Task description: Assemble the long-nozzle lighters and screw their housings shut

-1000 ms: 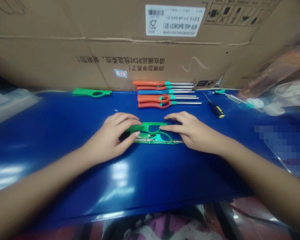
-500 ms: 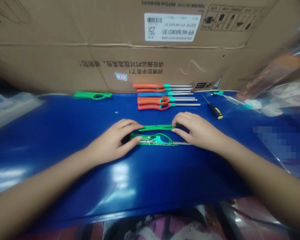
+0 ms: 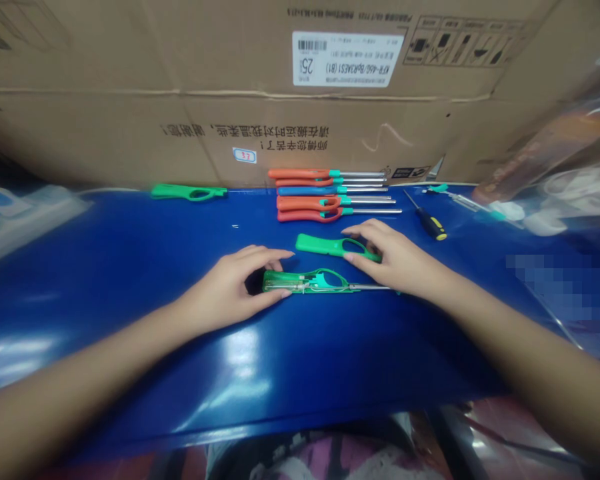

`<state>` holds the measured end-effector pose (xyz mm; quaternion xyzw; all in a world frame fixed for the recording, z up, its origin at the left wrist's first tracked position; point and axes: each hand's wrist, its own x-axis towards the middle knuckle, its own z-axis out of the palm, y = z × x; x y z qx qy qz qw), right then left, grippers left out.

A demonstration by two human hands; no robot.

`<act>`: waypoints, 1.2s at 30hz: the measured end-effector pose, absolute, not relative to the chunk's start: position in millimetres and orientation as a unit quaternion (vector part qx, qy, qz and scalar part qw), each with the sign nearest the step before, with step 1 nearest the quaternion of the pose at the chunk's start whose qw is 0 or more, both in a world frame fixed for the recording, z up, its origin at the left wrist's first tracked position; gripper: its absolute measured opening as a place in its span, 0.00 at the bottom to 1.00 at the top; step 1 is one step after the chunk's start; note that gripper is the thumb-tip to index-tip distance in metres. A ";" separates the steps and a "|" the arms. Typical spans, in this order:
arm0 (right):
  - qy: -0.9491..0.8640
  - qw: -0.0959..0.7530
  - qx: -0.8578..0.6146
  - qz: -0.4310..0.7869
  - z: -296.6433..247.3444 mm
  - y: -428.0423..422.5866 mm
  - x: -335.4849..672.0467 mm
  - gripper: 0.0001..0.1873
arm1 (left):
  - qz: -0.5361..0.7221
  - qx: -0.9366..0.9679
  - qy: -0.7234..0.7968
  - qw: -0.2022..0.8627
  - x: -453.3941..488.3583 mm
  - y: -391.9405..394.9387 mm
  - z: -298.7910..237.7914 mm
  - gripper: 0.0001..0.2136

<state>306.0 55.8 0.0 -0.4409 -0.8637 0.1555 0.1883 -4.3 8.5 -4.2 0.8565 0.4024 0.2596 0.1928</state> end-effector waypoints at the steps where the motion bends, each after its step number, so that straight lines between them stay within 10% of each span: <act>1: -0.865 0.180 -0.442 0.153 -0.5 55.9 306.1 0.23 | 0.262 0.854 0.404 0.197 -3.3 7.8 -4.8 0.21; 36: -0.867 0.196 -0.432 0.152 6.0 45.4 296.2 0.16 | 0.298 0.865 0.342 0.213 3.3 1.2 -7.5 0.08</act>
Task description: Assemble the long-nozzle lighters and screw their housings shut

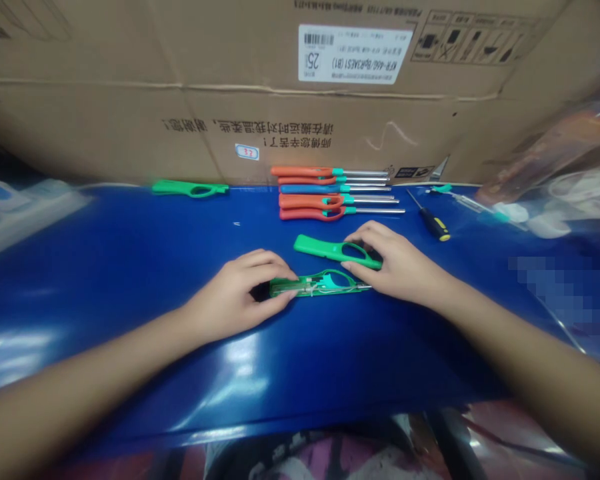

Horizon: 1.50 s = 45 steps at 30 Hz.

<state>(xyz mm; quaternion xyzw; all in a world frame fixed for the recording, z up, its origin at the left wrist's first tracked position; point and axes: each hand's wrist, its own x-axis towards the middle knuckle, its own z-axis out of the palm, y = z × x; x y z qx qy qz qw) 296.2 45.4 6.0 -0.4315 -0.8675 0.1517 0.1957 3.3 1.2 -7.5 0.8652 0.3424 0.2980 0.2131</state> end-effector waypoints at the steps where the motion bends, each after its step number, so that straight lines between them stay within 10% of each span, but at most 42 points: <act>1: -0.867 0.206 -0.423 0.163 7.0 44.6 295.8 0.15 | 0.301 0.865 0.341 0.210 3.4 1.1 -7.0 0.07; 9: -0.901 0.216 -0.282 0.250 7.1 35.4 287.7 0.15 | 0.361 0.865 0.336 0.086 3.2 -1.5 5.1 0.10; 45: -0.921 0.159 -0.285 0.212 9.6 33.5 285.8 0.14 | 0.314 0.890 0.287 0.161 5.1 -1.1 -5.8 0.14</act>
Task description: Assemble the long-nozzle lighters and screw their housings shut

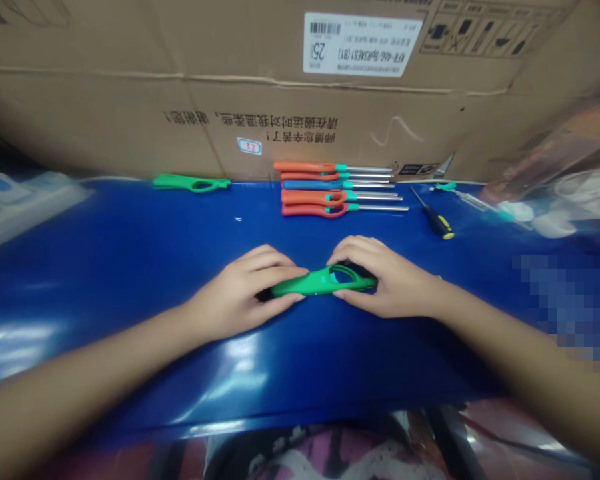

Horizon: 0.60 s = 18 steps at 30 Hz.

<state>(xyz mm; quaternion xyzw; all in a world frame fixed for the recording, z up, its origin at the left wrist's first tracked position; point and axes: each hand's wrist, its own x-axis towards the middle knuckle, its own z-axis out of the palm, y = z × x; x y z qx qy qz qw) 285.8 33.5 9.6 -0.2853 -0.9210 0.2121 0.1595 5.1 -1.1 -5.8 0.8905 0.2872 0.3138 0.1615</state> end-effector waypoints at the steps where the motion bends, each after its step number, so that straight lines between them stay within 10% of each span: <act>1: -0.922 0.159 -0.284 0.212 9.7 33.6 285.7 0.14 | 0.313 0.891 0.286 0.164 5.0 -1.1 -5.7 0.14; 18: -0.953 0.113 -0.263 0.098 7.0 31.4 286.9 0.17 | 0.217 0.926 0.296 0.090 4.5 -2.6 -7.5 0.15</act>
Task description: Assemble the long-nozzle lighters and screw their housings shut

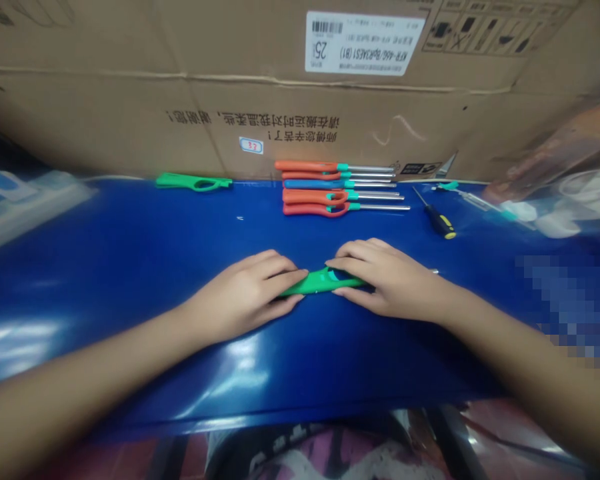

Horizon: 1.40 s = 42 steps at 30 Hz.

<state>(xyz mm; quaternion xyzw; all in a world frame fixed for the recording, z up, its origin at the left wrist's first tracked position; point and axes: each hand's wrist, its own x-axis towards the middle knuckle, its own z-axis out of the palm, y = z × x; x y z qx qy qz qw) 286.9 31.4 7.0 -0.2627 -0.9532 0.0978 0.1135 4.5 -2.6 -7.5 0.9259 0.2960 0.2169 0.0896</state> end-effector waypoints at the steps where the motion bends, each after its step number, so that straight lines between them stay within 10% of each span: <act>1: -0.954 0.117 -0.259 0.094 6.8 31.4 287.3 0.17 | 0.223 0.925 0.295 0.084 4.6 -2.8 -8.2 0.15; 42: -0.937 0.176 -0.276 0.127 9.2 31.9 289.1 0.09 | 0.321 0.889 0.298 0.138 7.2 -2.5 -9.2 0.12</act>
